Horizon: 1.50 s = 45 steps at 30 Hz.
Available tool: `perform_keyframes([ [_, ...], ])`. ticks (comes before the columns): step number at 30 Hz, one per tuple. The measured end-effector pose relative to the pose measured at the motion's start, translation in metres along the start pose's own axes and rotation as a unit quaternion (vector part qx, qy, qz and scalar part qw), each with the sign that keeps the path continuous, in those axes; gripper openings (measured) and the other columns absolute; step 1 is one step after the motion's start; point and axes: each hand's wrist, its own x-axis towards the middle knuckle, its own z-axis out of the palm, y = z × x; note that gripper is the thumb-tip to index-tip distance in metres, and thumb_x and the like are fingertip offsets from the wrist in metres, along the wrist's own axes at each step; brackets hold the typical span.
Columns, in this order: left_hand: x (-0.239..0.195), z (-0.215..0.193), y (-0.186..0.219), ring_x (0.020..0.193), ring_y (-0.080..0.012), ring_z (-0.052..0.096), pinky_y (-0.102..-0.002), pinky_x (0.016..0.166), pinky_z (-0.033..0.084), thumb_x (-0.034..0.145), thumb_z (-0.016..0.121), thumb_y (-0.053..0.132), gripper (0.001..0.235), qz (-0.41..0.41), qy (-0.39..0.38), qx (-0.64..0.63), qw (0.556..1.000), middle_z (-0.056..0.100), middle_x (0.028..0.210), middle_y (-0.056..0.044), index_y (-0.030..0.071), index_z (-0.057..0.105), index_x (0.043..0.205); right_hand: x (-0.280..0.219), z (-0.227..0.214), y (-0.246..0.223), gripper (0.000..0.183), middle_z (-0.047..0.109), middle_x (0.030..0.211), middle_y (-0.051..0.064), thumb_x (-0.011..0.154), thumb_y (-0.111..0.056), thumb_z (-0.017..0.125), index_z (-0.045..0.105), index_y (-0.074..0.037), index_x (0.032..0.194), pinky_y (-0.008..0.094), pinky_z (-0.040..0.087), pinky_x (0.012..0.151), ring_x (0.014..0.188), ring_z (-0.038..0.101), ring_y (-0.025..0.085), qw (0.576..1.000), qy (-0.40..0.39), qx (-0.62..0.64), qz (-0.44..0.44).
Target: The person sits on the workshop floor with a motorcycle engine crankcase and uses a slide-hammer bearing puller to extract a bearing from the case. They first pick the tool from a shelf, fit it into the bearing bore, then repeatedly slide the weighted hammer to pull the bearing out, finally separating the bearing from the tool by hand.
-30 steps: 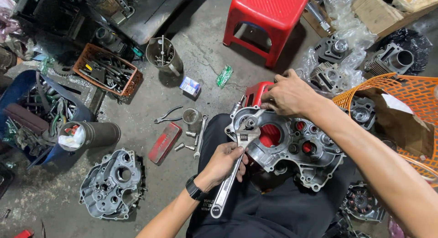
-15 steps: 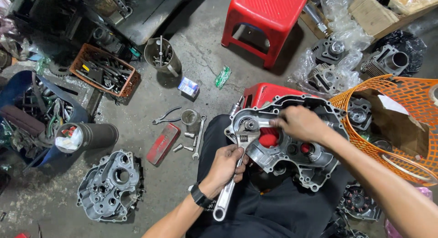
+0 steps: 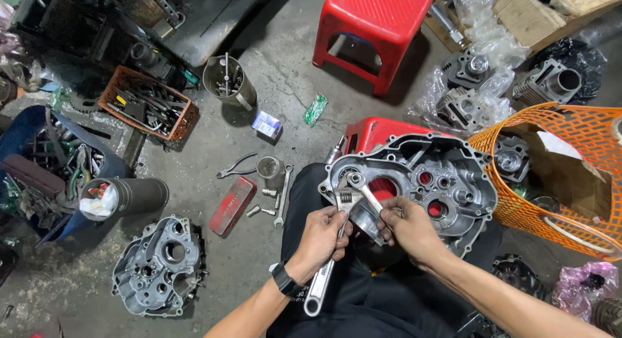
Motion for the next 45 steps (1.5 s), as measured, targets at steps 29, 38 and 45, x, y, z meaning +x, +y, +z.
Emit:
perform_keyframes([
  [29, -0.066, -0.05, -0.033, 0.053, -0.0111, 0.055, -0.028, 0.039, 0.042, 0.1, 0.056, 0.023, 0.023, 0.076, 0.003, 0.058, 0.995, 0.058, 0.078, -0.003, 0.003, 0.052, 0.111, -0.09, 0.036, -0.009, 0.019, 0.073, 0.075, 0.008, 0.09, -0.01, 0.065, 0.067, -0.003, 0.108, 0.029, 0.054, 0.05, 0.056, 0.064, 0.013, 0.983, 0.064, -0.068, -0.155],
  [38, -0.075, -0.132, -0.021, 0.061, -0.0134, 0.061, -0.032, 0.058, 0.049, 0.106, 0.054, 0.026, 0.038, 0.275, 0.258, 0.162, 0.912, 0.068, 0.07, -0.004, 0.001, 0.063, 0.079, -0.092, 0.175, 0.006, 0.048, 0.055, 0.113, 0.023, 0.077, -0.005, 0.078, 0.058, 0.004, 0.12, 0.049, 0.053, 0.084, 0.1, 0.061, 0.043, 0.793, -0.02, -0.313, -0.522],
  [45, -0.009, -0.346, -0.147, 0.077, -0.0468, 0.067, -0.055, 0.063, 0.05, 0.097, 0.057, 0.019, 0.026, 0.191, 0.373, 0.558, 0.716, 0.069, 0.081, -0.028, -0.003, 0.057, 0.112, -0.083, 0.147, 0.027, 0.034, 0.065, 0.119, 0.015, 0.084, -0.012, 0.082, 0.067, -0.003, 0.113, 0.037, 0.059, 0.083, 0.106, 0.07, 0.031, 0.836, -0.13, -0.237, -0.478],
])
